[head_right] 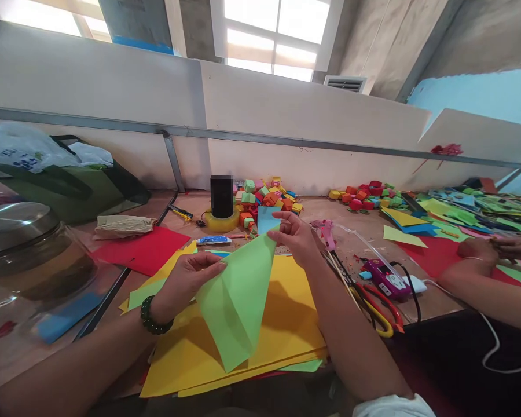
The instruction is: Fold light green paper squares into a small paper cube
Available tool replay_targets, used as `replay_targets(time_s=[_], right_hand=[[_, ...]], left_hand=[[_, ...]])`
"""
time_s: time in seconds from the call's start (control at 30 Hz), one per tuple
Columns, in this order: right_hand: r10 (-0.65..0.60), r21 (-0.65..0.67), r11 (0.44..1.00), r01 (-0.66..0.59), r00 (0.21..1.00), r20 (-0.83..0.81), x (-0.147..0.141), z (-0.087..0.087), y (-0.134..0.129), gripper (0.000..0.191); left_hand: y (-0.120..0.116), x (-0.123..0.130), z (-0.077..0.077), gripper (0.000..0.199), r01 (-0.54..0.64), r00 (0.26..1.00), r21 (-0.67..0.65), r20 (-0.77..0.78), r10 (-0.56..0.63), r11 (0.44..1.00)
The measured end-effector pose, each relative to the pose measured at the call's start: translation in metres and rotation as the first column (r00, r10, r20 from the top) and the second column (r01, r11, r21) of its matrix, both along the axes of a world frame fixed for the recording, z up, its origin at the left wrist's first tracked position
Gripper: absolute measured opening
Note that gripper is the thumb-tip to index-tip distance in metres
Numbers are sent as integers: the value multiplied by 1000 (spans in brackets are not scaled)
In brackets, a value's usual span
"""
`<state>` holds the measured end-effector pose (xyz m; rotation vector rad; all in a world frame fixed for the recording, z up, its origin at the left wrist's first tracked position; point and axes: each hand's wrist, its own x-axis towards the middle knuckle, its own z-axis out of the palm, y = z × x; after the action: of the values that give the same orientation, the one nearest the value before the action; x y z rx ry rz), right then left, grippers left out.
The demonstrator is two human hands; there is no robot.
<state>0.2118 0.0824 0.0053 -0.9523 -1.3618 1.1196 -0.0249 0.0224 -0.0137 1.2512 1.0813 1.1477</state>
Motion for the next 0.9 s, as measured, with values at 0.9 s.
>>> replay_targets(time_s=[0.9], right_hand=[[114,-16,993,-115,950,290,-2,-5,6,53]], left_hand=[[9,-5,-4,20,130,935,68,-339,-100,989]])
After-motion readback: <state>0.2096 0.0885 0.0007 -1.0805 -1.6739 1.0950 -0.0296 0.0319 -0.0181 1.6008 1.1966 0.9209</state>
